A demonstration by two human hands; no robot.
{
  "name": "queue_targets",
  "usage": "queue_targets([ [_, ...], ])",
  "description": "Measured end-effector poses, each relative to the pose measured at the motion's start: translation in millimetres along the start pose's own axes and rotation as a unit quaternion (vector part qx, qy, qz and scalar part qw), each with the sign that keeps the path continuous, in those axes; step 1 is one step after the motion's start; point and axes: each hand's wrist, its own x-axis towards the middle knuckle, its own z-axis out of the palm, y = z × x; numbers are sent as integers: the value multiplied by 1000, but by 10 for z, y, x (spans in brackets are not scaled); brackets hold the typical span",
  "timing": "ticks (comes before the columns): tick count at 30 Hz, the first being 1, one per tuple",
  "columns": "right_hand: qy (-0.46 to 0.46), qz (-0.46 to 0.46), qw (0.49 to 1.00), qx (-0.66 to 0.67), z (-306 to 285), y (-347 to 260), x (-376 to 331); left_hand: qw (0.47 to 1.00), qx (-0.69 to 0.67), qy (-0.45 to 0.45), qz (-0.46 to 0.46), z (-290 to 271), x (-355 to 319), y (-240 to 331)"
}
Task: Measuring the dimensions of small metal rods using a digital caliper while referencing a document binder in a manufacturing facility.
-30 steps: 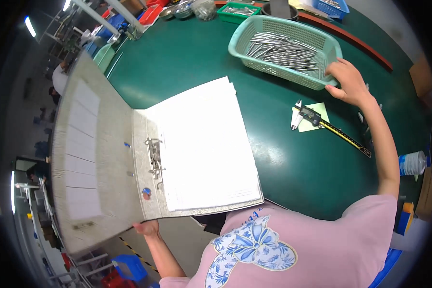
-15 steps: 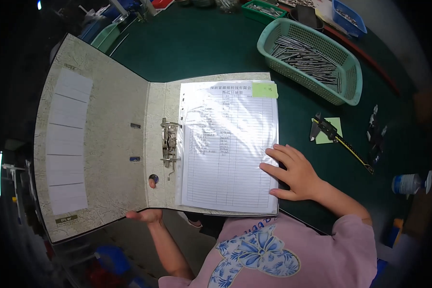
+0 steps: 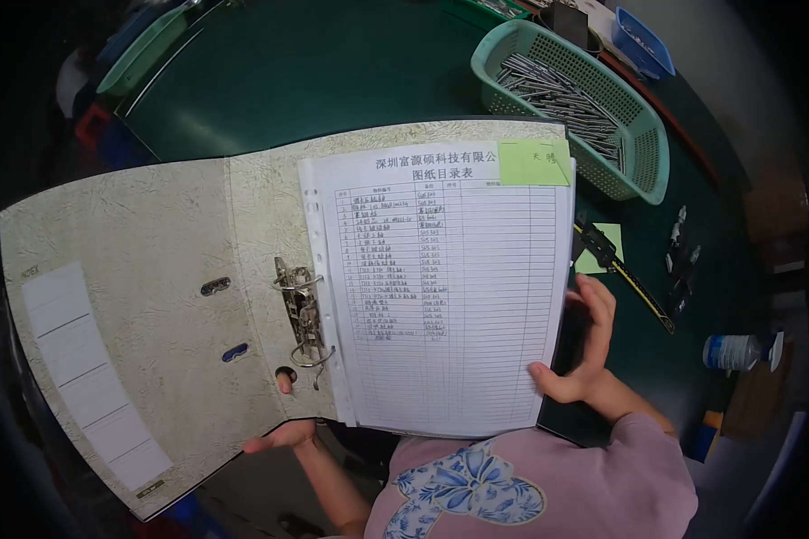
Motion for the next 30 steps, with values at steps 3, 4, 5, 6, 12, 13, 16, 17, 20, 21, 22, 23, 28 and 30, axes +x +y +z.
queue_targets([
  [3, -50, 139, 975, 168, 32, -55, -27, 1000, -4, 11, -10, -21, -44, 13],
  [4, -81, 224, 940, 244, 29, -71, -50, 1000, -5, 19, -7, -53, -68, 37],
  [5, -107, 307, 894, 310, 5, -92, -67, 1000, -7, 23, -17, -88, -69, 24],
  [6, -109, 341, 877, 320, -17, -119, -69, 999, -9, 27, -26, -114, -73, 5],
  [12, -41, 356, 870, 337, 68, -86, -157, 1000, 8, 27, -3, -66, -57, -19],
  [13, -42, 358, 869, 338, 97, -62, -190, 1000, 10, 29, -4, -100, -78, -27],
  [16, -27, 325, 884, 335, 113, -2, -245, 997, 26, 75, 0, -92, -123, -39],
  [17, -33, 321, 884, 337, 116, 27, -237, 997, 21, 68, -4, -96, -118, -50],
  [20, -35, 329, 883, 333, 124, 35, -205, 997, 27, 79, -6, -141, -118, -54],
  [21, -31, 331, 884, 329, 127, 31, -198, 995, 36, 92, 4, -178, -118, -59],
  [22, -32, 335, 882, 329, 131, 26, -209, 995, 39, 95, 1, -211, -117, -58],
  [23, -24, 336, 883, 326, 131, 34, -220, 997, 17, 73, -7, -241, -121, -65],
  [28, -17, 338, 888, 310, 114, 48, -257, 999, -19, 51, 2, -244, -116, -99],
  [30, -6, 341, 891, 300, 137, 50, -239, 996, 23, 85, 6, -263, -123, -104],
])
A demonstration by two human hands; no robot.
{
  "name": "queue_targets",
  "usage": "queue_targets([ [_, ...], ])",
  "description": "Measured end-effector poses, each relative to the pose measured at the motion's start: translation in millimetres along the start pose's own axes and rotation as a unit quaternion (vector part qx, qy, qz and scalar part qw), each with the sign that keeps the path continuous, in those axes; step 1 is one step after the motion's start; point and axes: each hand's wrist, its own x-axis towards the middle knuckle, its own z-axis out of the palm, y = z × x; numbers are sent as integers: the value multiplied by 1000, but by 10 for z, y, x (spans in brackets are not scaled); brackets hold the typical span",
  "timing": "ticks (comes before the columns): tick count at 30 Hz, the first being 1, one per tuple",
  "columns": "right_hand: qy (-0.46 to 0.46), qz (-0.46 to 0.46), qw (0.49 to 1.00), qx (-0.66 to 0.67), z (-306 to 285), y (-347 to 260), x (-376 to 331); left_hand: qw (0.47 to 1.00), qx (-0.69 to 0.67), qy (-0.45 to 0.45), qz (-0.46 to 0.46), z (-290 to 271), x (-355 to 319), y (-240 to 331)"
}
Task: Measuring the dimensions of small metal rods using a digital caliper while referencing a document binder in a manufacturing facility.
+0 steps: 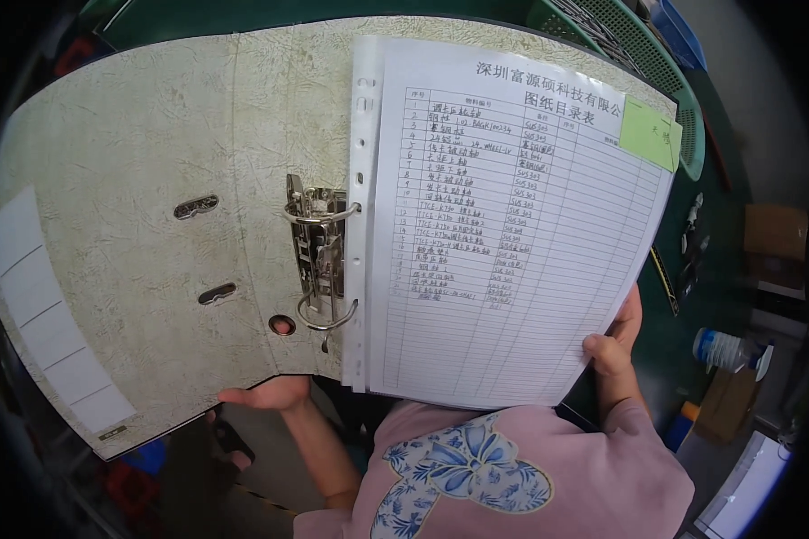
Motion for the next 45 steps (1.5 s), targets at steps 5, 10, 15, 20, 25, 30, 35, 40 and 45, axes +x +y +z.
queue_targets([
  [5, -2, -6, 1000, 6, 14, 22, 18, 999, -12, 33, 12, -27, -20, -22],
  [10, -7, -5, 1000, 8, 7, 38, 18, 997, 34, 66, 16, -16, -6, -40],
  [15, 2, -2, 1000, 12, 27, 38, 29, 995, 55, 81, 21, -10, 18, -84],
  [20, 2, 4, 1000, 19, 32, 55, 28, 995, 55, 79, 19, -7, 34, -109],
  [25, 3, -1, 1000, 11, 27, 80, 35, 991, 72, 108, 22, 43, 39, -137],
  [30, -6, -10, 1000, 12, 17, 108, 42, 992, 67, 104, 16, 16, 40, -141],
  [35, 0, -8, 1000, 14, 12, 135, 42, 993, 68, 98, 15, -15, 47, -146],
  [40, 2, -6, 1000, 10, 21, 144, 58, 994, 68, 88, 15, -27, 60, -164],
  [45, 47, 10, 999, 11, 73, 136, 65, 994, 54, 93, 14, -68, 59, -175],
])
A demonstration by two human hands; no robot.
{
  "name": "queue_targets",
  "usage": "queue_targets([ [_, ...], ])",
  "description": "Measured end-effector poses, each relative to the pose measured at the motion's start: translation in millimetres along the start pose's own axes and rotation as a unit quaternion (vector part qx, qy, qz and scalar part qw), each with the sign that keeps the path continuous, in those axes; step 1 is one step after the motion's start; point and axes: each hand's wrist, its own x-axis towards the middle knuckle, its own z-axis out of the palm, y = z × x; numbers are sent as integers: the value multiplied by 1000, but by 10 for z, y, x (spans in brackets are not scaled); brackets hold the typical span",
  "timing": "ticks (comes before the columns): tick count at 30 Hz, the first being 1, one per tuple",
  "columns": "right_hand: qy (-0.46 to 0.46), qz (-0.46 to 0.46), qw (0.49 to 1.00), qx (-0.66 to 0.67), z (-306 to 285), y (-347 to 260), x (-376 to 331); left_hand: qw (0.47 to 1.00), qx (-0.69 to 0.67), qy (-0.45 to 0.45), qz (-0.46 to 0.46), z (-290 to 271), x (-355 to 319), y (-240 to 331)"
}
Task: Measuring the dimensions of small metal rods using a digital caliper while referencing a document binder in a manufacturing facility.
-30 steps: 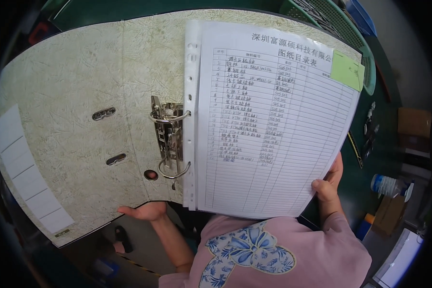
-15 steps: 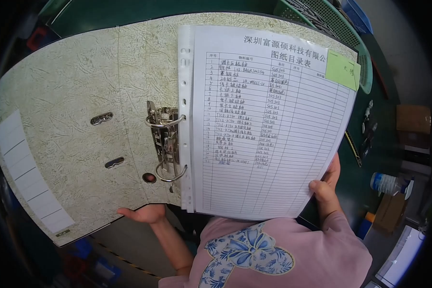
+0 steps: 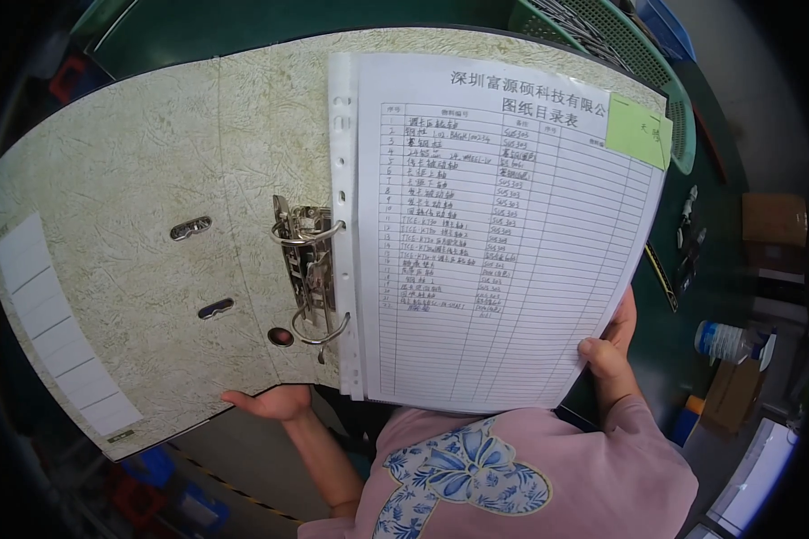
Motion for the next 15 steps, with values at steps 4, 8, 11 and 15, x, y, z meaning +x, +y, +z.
queue_targets([
  [4, 3, 3, 1000, -5, 2, 2, -6, 1000, -4, -11, -2, -31, 3, -7],
  [8, -25, -7, 1000, 2, -28, 24, 5, 1000, 7, 11, 5, -25, 13, -26],
  [11, -53, -20, 998, 10, -30, 26, 11, 1000, 9, 14, 6, -29, 13, -23],
  [15, -61, -29, 998, 15, -46, 35, 16, 1000, 3, 5, 0, -27, 15, -29],
])
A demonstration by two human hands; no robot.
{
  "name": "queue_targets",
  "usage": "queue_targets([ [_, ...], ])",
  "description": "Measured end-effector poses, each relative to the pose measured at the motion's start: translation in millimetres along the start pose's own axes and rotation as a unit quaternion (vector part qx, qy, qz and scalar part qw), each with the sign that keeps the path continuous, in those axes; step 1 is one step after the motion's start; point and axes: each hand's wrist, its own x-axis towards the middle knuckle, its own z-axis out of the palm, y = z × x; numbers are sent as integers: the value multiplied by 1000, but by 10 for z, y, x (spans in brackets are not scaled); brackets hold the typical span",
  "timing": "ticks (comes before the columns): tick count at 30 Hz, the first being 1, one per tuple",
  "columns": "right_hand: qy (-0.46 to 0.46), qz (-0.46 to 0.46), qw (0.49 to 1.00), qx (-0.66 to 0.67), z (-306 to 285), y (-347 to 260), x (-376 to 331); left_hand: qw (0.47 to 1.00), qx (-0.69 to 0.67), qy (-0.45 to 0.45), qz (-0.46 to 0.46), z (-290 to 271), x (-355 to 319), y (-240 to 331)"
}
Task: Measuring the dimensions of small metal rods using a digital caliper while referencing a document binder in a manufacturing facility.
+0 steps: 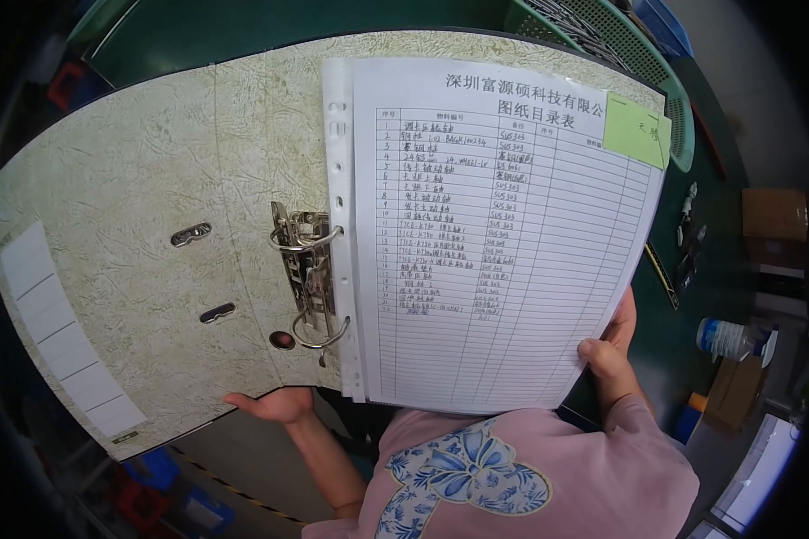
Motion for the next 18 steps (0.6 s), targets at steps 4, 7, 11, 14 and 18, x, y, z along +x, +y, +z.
queue_targets([
  [4, 52, 24, 998, -4, 38, 7, 4, 999, -11, -29, -7, -30, 12, -6],
  [7, -4, -5, 1000, 5, 8, 20, 10, 1000, -10, -7, 1, -4, 14, -16],
  [11, -10, -3, 1000, 13, 11, 16, 9, 998, -21, -50, -7, -6, 18, -18],
  [14, -11, -6, 1000, 15, 15, 23, 7, 1000, -10, -15, 0, 41, 20, -33],
  [18, -12, -6, 1000, 16, 25, 27, 8, 999, -16, 51, 3, 132, 1, -31],
])
